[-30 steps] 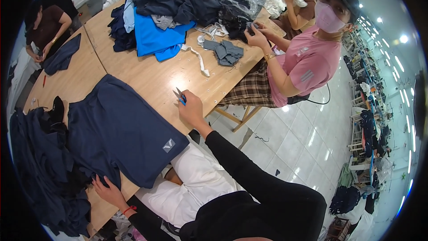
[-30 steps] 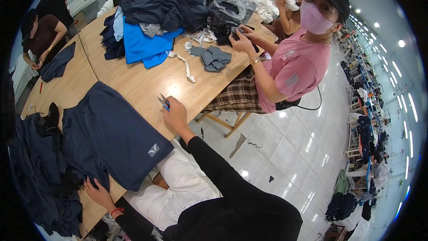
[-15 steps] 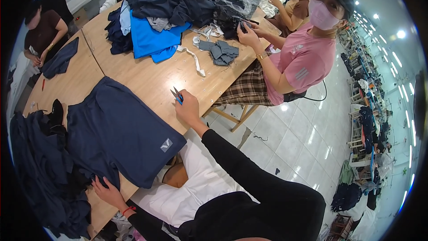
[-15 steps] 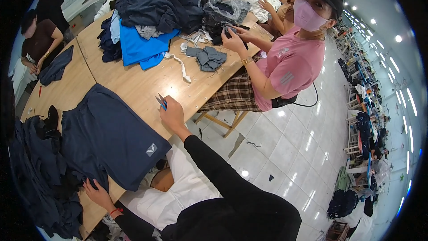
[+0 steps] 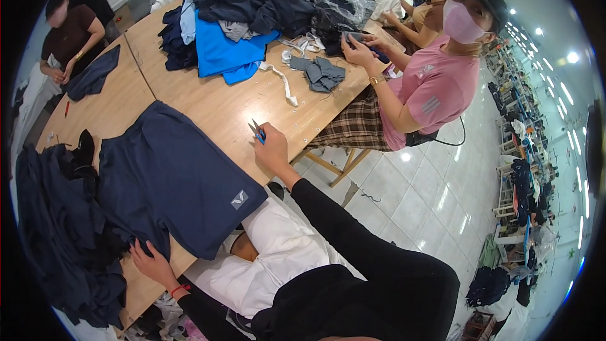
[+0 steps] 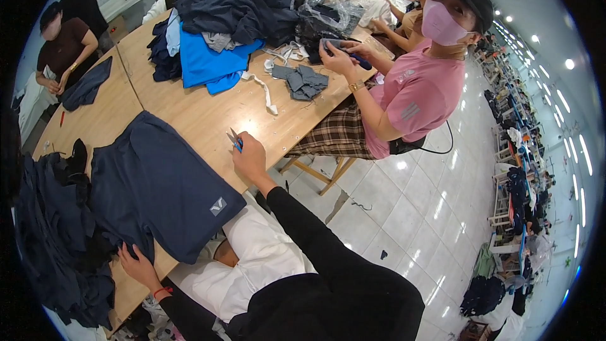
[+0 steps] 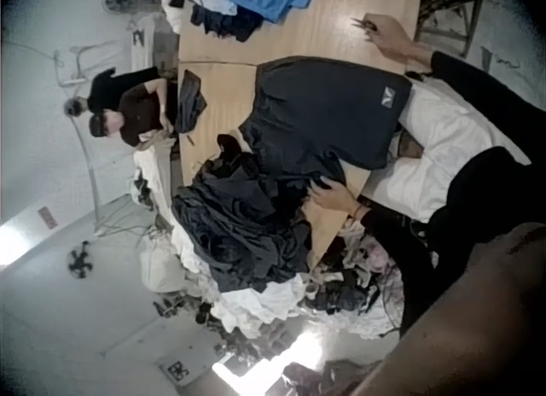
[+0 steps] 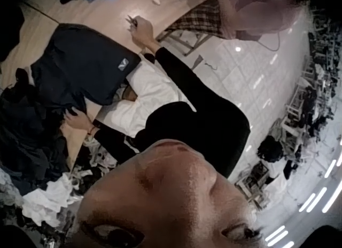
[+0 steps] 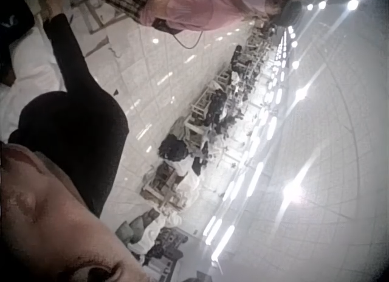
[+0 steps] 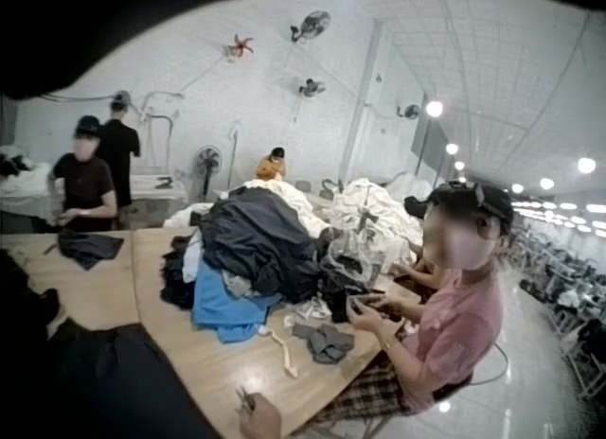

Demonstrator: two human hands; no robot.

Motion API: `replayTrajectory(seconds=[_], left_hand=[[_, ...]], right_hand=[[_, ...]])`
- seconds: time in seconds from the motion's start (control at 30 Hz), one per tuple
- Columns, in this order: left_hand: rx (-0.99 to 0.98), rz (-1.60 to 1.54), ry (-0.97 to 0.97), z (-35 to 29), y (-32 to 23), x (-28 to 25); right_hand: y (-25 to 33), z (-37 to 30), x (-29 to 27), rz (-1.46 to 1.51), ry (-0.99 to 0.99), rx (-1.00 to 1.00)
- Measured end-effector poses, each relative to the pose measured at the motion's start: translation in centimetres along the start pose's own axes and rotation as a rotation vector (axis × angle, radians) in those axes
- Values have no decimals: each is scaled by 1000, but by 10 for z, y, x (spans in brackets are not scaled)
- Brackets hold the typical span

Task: Trimming loose threads from athletic shorts using snips at a garment factory workbench.

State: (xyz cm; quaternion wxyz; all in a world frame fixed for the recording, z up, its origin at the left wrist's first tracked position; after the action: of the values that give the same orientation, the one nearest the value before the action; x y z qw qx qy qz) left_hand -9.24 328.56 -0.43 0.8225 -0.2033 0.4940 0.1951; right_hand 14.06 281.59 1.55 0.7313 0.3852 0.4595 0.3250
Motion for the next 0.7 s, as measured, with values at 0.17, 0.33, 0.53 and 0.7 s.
replayTrajectory(seconds=[0.17,0.33,0.53,0.7], left_hand=[[-65,-223,-352,-14,-18,-31],[-206,-241,-383,-107,-10,-76],[94,-467,14,-140,-90,-97],[163,-495,96,-136,-111,-87]], right_hand=[[-7,-1,-17,17,-44,-49],[-4,-43,-23,306,-31,154],[-23,-91,-97,326,40,231],[-18,-128,-85,250,151,19]])
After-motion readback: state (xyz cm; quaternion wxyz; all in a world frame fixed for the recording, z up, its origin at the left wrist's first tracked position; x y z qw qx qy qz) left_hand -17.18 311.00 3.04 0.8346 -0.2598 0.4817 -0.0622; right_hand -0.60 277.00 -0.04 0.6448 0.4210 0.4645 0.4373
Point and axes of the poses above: each hand's wrist, its own z-axis towards the middle knuckle, its own x-axis out of the palm, y = z × x, the point moved 3 cm from there along z, towards the middle knuckle, and after that the axes turned 7 degrees about z, right-handed, at the moved point
